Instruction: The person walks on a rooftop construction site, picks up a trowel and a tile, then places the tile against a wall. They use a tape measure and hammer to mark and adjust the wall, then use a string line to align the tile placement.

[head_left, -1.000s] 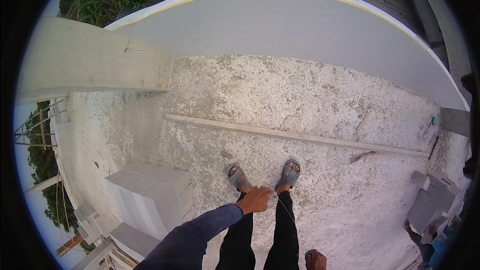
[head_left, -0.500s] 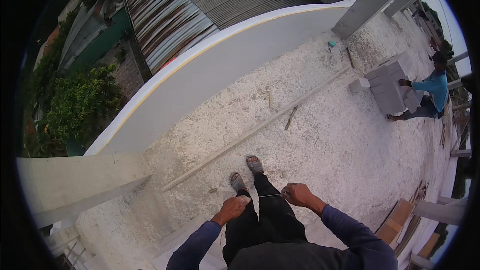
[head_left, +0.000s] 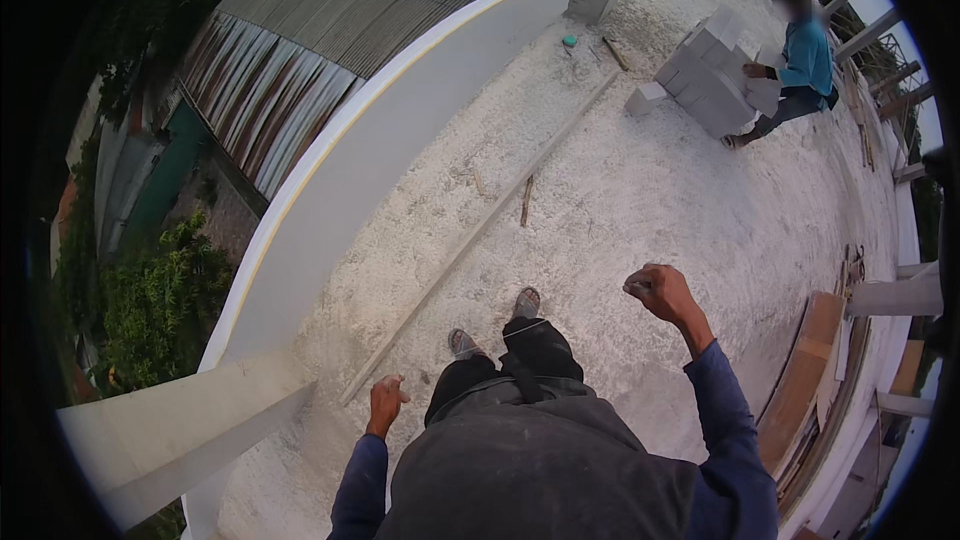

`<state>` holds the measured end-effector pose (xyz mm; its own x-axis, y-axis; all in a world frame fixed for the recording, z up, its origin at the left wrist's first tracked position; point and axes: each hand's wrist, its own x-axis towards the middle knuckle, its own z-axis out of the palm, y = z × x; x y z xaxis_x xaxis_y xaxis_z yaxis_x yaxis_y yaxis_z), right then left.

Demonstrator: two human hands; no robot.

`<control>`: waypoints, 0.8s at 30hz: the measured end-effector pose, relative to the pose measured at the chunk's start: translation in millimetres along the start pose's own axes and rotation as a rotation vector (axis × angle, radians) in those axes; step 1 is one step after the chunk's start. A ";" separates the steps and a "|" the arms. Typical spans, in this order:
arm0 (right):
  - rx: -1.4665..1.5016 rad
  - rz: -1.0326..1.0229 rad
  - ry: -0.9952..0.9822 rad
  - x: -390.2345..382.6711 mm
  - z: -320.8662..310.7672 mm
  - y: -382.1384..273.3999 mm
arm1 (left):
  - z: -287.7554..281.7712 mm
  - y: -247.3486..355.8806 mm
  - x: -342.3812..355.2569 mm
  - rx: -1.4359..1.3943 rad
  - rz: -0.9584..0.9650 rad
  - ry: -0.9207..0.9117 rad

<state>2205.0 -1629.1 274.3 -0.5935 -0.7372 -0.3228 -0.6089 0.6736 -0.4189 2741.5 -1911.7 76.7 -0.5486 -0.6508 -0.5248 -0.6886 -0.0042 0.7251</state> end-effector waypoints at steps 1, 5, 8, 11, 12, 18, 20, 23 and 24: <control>-0.019 -0.050 0.092 2.1 -19.4 5.7 | 6.1 3.3 3.7 -0.024 -0.008 0.018; -0.102 -0.119 0.438 19.6 -99.3 24.1 | 19.9 16.5 24.1 -0.039 -0.098 0.014; -0.177 -0.131 0.657 30.9 -154.1 42.2 | 23.6 32.5 41.7 -0.044 -0.052 0.026; -0.243 -0.159 0.761 37.4 -194.9 68.1 | 29.5 58.3 66.6 -0.020 0.017 -0.031; -0.275 -0.161 0.808 39.5 -204.7 78.1 | 34.6 67.7 72.6 -0.017 -0.015 -0.029; 0.199 -0.141 1.001 65.0 -234.4 137.1 | 49.3 120.3 93.6 -0.080 -0.109 -0.087; 0.313 -0.100 1.079 81.2 -242.7 149.8 | 45.6 136.5 97.5 -0.096 -0.143 -0.104; 0.268 -0.086 1.183 113.8 -260.4 162.8 | 37.2 165.2 108.7 -0.124 -0.139 -0.126; 0.248 -0.099 1.201 125.9 -267.4 166.6 | 36.0 176.8 116.8 -0.124 -0.151 -0.107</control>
<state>1888.2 -1595.8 390.8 -0.7376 -0.1803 0.6507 -0.6403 0.4928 -0.5893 2538.6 -1961.1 127.6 -0.4958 -0.5511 -0.6712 -0.7070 -0.1927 0.6804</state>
